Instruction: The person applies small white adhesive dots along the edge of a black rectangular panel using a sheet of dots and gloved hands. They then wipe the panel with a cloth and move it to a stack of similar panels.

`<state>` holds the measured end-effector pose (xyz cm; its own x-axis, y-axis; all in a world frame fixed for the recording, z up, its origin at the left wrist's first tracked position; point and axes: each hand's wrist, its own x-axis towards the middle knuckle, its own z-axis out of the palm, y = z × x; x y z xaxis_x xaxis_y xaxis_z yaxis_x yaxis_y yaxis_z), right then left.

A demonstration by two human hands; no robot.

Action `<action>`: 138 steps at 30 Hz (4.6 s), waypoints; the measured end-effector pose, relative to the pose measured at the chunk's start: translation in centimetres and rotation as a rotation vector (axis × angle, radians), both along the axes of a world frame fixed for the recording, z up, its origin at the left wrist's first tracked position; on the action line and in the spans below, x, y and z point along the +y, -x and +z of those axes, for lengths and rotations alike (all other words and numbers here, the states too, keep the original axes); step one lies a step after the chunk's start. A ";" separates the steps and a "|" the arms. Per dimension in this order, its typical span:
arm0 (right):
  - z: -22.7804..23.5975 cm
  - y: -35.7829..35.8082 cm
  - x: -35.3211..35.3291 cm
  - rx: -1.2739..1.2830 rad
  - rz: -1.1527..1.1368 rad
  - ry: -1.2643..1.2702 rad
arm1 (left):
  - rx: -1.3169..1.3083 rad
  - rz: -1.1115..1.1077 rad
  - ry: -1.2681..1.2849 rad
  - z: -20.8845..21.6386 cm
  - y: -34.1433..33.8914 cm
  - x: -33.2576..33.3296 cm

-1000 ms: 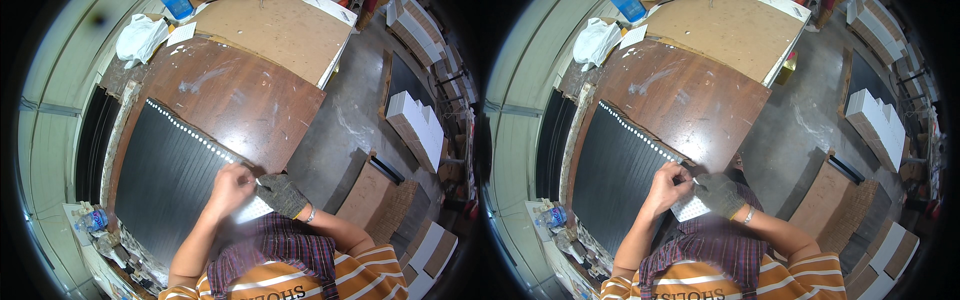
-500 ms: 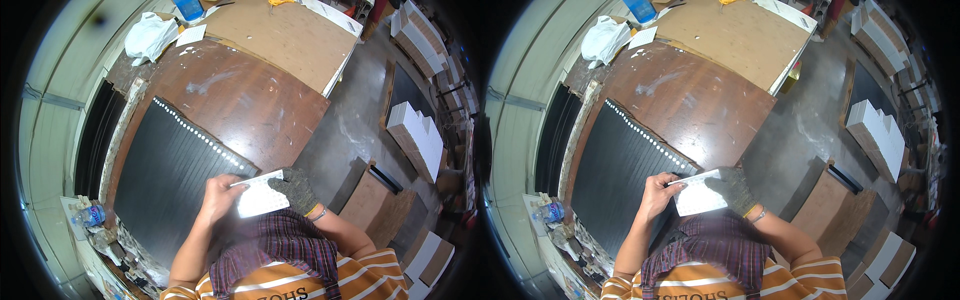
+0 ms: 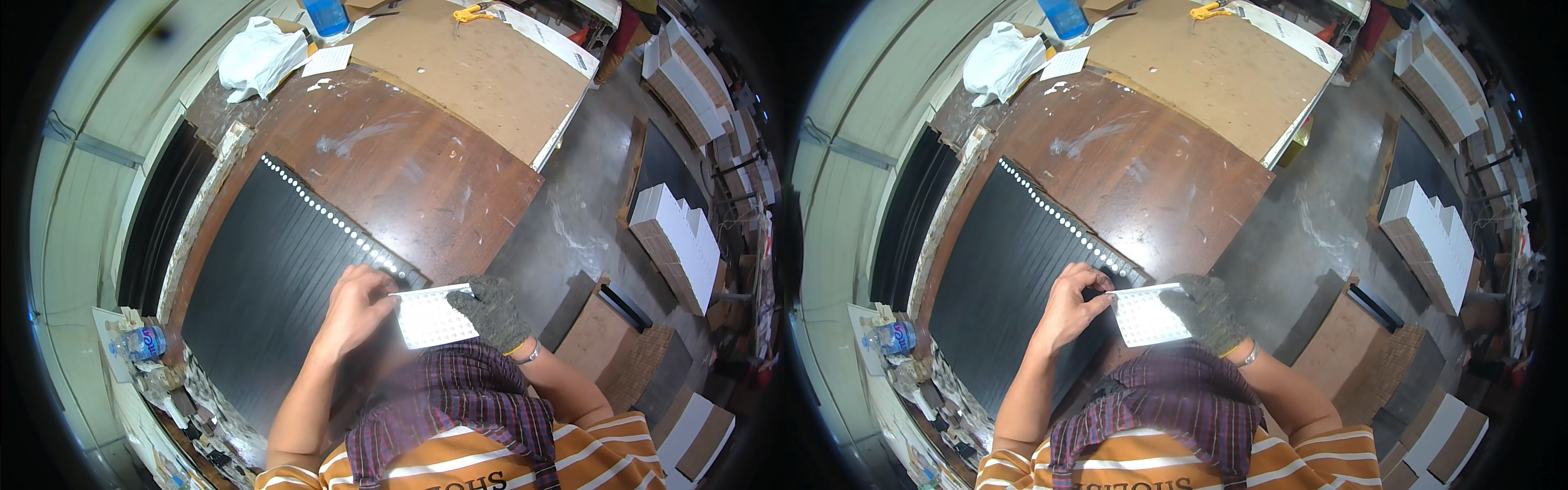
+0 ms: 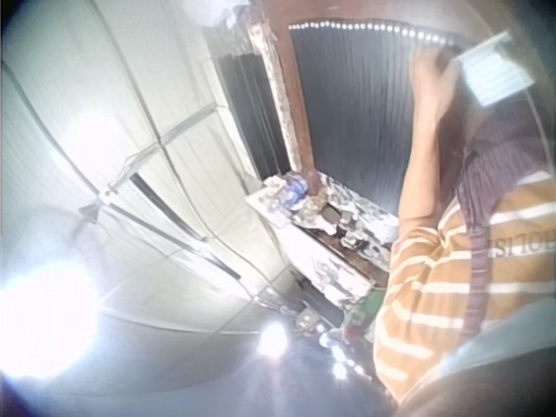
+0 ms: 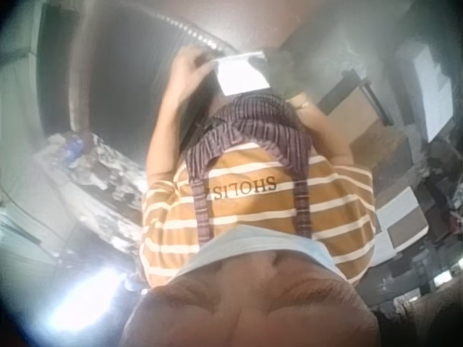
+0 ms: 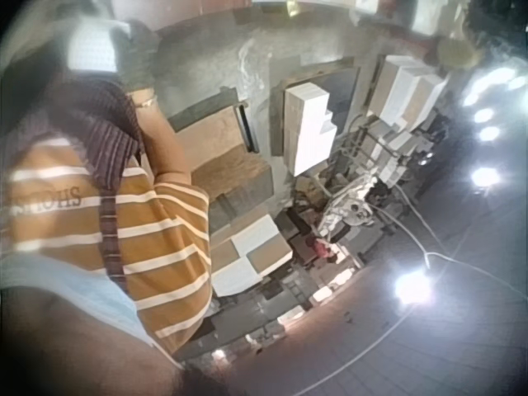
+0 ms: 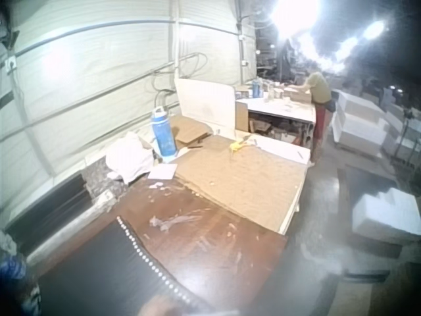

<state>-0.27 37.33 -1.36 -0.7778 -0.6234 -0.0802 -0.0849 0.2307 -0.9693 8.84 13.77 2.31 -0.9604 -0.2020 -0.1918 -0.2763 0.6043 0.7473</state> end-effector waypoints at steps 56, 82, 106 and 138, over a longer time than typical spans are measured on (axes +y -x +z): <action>-3.3 -2.2 3.5 0.456 0.076 -0.088 | -0.114 -0.284 0.160 -1.9 1.4 0.9; -4.9 -2.7 4.2 0.163 -0.088 -0.068 | -0.063 -0.315 0.334 -2.0 2.6 2.0; -3.9 -2.0 6.6 -0.144 -0.333 -0.128 | -0.112 -0.340 0.647 -4.3 1.3 5.9; 0.5 4.7 1.3 -0.183 -0.221 -0.105 | 0.181 0.406 0.668 -4.0 7.4 -12.9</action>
<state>-4.95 38.64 -0.90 -0.8601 -0.4217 -0.2869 0.1525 0.3241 -0.9337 1.45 0.83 -1.70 -0.7920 -0.5594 0.2447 -0.4798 0.8180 0.3172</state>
